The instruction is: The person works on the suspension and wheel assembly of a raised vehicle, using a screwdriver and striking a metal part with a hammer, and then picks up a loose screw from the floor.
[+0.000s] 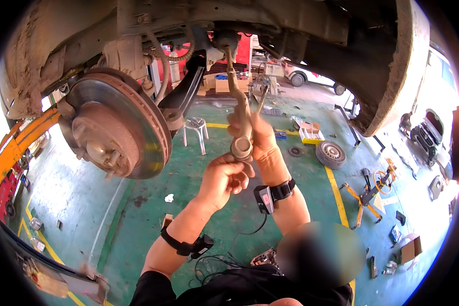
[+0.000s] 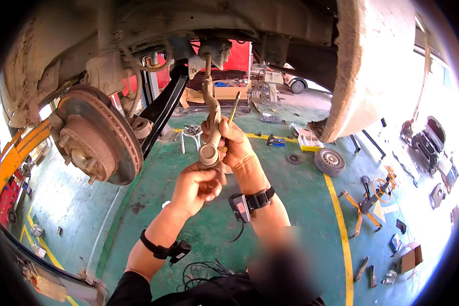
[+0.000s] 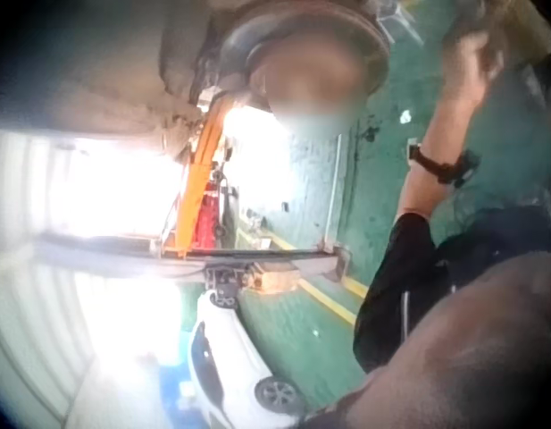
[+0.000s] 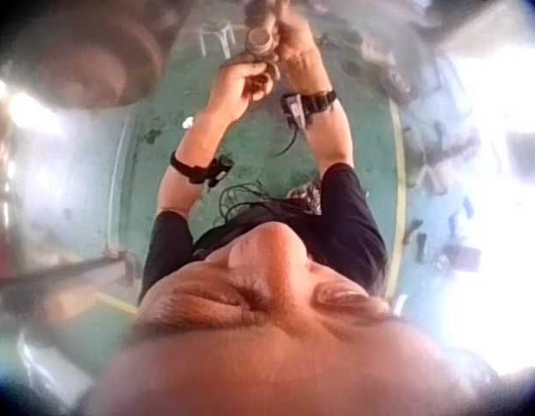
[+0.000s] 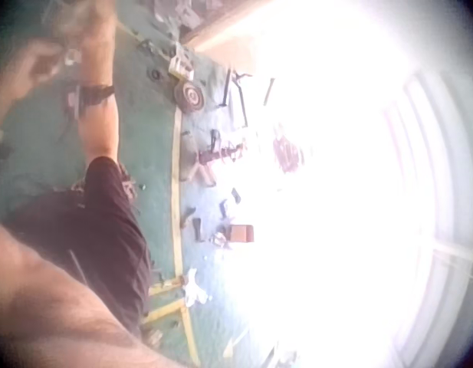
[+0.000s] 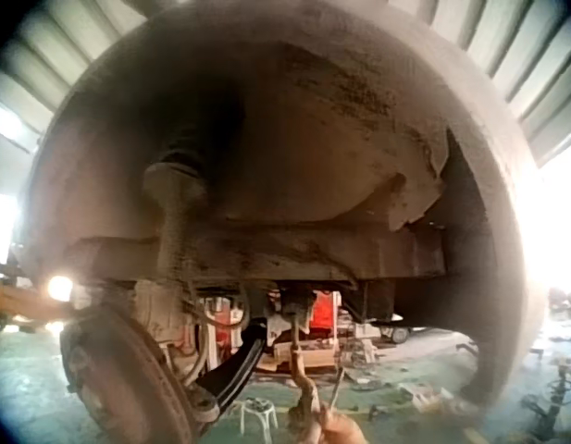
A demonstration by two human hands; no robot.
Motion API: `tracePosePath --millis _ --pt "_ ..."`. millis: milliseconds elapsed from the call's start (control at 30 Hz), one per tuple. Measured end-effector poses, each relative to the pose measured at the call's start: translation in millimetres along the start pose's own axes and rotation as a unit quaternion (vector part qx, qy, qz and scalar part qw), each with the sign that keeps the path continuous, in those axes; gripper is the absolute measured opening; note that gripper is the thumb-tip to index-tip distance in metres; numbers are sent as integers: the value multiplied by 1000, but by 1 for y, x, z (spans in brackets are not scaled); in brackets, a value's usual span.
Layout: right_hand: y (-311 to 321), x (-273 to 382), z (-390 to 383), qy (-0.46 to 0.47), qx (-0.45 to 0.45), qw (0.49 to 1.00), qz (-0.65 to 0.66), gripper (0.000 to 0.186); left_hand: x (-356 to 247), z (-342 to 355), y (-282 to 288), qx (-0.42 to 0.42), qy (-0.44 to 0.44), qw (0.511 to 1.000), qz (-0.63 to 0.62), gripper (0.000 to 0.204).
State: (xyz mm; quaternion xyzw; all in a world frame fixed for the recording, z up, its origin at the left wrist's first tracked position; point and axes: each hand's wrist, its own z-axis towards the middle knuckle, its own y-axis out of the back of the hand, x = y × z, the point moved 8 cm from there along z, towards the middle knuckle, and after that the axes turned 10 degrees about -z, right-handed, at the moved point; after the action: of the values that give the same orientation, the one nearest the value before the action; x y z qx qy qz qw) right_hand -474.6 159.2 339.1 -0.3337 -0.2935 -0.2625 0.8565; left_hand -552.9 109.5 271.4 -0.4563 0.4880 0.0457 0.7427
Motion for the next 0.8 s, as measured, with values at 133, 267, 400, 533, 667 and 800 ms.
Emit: tracePosePath --millis 133,267,400,533,667,800 --pt "4 12 1 -44 -40 994 -90 28 -39 -20 -29 -4 -192 899 392 27" --pt "6 26 -7 -107 -103 972 -182 27 -81 -60 -59 -134 -468 575 657 45" --pt "-10 37 4 -74 -112 960 -244 29 -71 -66 -106 -58 -563 348 747 57" --pt "1 36 -3 -84 -42 975 -202 32 -72 -38 -107 -42 -474 391 788 58" --pt "6 16 -24 -58 -173 966 -185 37 -77 -47 -105 -74 -551 353 753 43" --pt "15 -19 -63 -42 -309 933 -180 23 -80 -52 -103 -92 -580 392 708 38"
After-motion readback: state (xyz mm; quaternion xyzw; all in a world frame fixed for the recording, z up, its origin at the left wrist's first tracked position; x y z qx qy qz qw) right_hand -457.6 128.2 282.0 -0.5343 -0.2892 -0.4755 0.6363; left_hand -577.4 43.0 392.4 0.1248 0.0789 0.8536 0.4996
